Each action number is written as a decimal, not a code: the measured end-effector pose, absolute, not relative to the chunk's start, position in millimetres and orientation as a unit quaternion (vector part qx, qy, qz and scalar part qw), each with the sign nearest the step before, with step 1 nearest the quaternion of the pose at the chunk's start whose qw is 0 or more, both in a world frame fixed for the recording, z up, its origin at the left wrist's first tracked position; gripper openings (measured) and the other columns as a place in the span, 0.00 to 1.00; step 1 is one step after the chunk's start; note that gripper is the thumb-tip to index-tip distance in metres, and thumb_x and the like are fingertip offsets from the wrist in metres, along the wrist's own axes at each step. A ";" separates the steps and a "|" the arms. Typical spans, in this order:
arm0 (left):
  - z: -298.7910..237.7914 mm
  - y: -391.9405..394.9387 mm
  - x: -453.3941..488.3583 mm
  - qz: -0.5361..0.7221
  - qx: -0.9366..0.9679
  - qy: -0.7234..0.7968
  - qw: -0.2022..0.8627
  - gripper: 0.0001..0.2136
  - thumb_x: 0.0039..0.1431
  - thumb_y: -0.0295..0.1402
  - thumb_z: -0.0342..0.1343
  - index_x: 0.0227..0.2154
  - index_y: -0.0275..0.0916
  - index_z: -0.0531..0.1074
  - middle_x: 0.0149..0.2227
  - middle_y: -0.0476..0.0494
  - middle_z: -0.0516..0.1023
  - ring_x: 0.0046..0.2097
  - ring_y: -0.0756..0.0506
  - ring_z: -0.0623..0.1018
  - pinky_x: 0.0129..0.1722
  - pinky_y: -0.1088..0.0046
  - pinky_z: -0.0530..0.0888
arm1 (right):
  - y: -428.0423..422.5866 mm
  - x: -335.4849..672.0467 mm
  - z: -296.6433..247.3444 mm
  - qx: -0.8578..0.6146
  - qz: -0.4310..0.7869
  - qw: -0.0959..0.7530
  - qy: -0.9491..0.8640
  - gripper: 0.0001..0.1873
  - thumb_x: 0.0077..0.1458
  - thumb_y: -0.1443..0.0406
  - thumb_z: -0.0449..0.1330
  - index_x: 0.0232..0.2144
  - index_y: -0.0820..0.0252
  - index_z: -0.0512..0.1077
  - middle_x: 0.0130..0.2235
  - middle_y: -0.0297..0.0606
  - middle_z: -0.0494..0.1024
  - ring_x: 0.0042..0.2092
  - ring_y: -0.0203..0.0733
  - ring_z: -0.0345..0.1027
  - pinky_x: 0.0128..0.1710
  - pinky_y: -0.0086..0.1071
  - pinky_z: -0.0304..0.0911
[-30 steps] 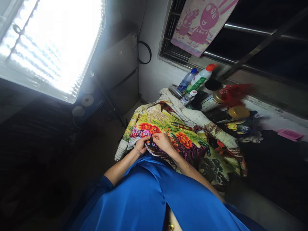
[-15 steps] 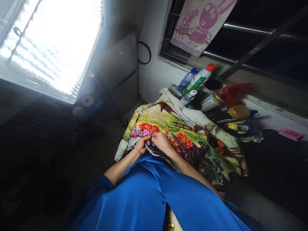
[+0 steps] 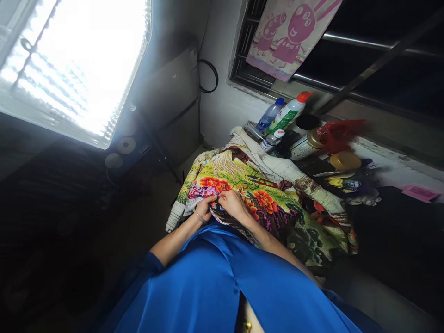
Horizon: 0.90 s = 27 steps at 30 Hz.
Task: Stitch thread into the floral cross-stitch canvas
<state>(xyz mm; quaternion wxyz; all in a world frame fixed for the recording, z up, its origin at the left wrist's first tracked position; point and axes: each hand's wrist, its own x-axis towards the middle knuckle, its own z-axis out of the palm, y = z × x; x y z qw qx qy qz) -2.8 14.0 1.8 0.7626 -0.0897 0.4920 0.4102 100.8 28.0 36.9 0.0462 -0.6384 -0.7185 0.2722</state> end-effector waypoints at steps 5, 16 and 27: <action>-0.2 13.4 -3.1 0.411 -0.094 0.486 0.766 0.07 0.39 0.22 0.62 0.18 0.36 0.69 0.20 0.44 0.76 0.34 0.43 0.79 0.42 0.66 0.74 | 27.6 98.9 36.4 -0.647 0.279 0.062 -0.707 0.12 0.47 0.72 0.52 0.21 0.62 0.76 0.23 0.40 0.77 0.25 0.36 0.65 0.27 0.28 0.53; -3.8 13.3 0.4 0.438 -0.096 0.487 0.749 0.07 0.39 0.20 0.58 0.17 0.37 0.68 0.17 0.47 0.73 0.35 0.42 0.78 0.43 0.65 0.73 | 23.9 119.4 10.8 -0.608 0.443 0.230 -0.617 0.09 0.46 0.68 0.55 0.25 0.61 0.76 0.24 0.37 0.78 0.25 0.37 0.69 0.27 0.29 0.62; -2.1 14.2 0.5 0.415 -0.106 0.500 0.752 0.08 0.40 0.20 0.55 0.15 0.38 0.65 0.14 0.49 0.69 0.30 0.44 0.78 0.39 0.67 0.74 | 24.3 121.5 0.4 -0.601 0.462 0.250 -0.602 0.09 0.44 0.70 0.56 0.25 0.59 0.78 0.29 0.37 0.80 0.31 0.40 0.72 0.34 0.32 0.65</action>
